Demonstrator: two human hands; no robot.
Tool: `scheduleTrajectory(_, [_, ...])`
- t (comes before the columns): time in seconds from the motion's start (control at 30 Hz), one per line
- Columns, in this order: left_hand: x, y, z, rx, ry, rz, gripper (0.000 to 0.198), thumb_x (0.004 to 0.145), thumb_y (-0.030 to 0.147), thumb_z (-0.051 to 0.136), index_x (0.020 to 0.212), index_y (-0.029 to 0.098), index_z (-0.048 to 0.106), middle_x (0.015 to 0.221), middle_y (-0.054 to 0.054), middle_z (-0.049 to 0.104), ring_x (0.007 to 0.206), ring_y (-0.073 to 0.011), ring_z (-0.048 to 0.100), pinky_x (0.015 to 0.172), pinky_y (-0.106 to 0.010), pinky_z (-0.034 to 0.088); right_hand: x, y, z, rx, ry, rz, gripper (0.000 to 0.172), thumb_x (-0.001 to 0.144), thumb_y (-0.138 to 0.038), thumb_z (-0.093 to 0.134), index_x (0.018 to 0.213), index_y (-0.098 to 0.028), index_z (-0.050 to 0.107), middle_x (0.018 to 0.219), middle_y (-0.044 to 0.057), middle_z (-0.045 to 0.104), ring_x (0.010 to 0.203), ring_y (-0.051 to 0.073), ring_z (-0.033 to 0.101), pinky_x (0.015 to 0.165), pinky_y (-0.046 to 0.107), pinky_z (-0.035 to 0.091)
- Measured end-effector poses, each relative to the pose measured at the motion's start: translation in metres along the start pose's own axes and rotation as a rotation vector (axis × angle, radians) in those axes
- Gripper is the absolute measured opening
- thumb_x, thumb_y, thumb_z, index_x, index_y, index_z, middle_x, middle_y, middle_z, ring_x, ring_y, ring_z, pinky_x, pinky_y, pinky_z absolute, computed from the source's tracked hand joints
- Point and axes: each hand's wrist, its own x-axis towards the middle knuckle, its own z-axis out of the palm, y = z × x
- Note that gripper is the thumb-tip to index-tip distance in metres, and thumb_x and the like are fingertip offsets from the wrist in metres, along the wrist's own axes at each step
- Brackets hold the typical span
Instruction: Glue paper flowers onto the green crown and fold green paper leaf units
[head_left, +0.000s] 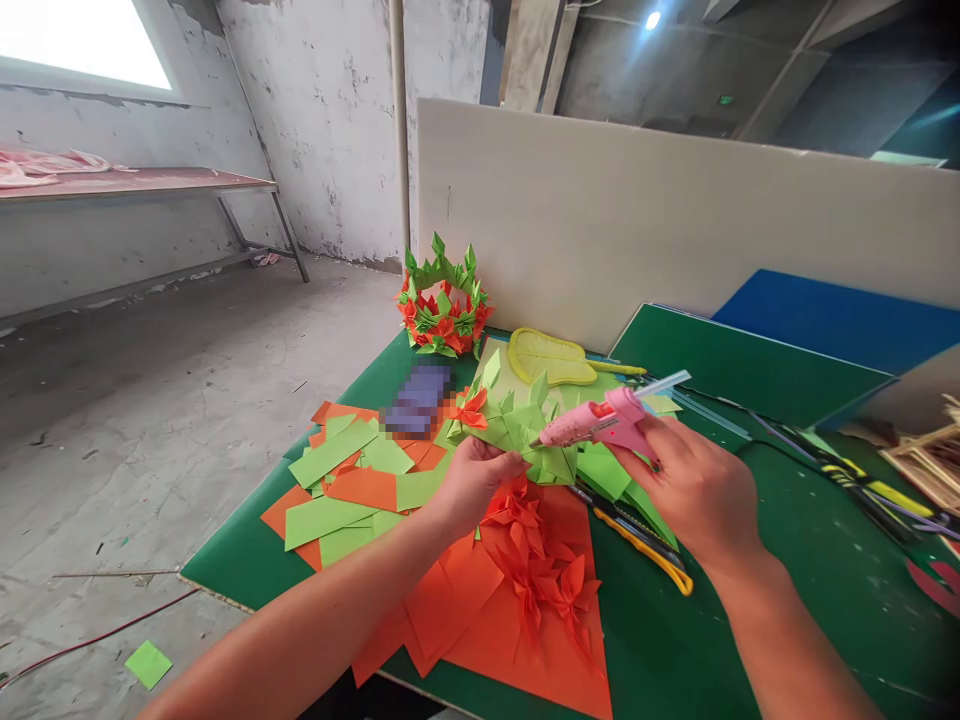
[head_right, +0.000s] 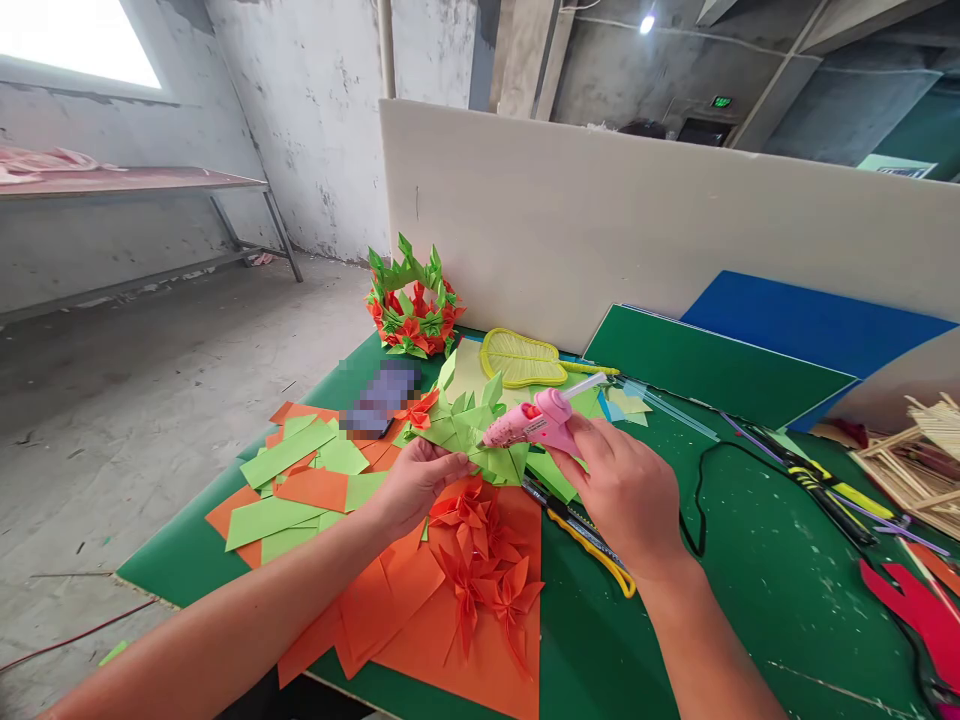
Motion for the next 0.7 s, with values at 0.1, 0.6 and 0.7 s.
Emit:
scheduleTrajectory(0.1, [0.001,-0.002,-0.002,0.02,0.01,-0.005,0.021,0.059,0.02,0.081,0.075,0.012,0.069,0.073,-0.004,0.069,0.067,-0.0141,0.064,0.074,-0.029,0.051,0.0,0.002,0.002,-0.002,0.015,-0.011,0.029,0.094,-0.026,0.055,0.122,-0.02,0.058,0.082,0.004,0.072,0.072,0.019,0.067,0.056,0.028,0.039])
scheduleTrajectory(0.6, [-0.001,-0.002,-0.002,0.037,0.001,-0.011,0.021,0.061,0.021,0.079,0.078,0.012,0.07,0.078,-0.006,0.071,0.071,-0.0156,0.065,0.077,-0.031,0.051,0.001,0.002,0.006,-0.043,0.067,0.023,0.024,0.093,-0.03,0.054,0.112,-0.018,0.061,0.072,0.005,0.068,0.062,0.018,0.062,0.055,0.028,0.036])
scheduleTrajectory(0.7, [-0.001,-0.001,-0.002,0.032,0.004,-0.022,0.022,0.06,0.021,0.08,0.078,0.012,0.071,0.078,-0.006,0.071,0.071,-0.0156,0.065,0.078,-0.031,0.051,0.001,0.0,0.011,-0.004,0.059,0.019,0.03,0.093,-0.029,0.054,0.12,-0.017,0.059,0.081,0.006,0.071,0.066,0.019,0.063,0.057,0.028,0.038])
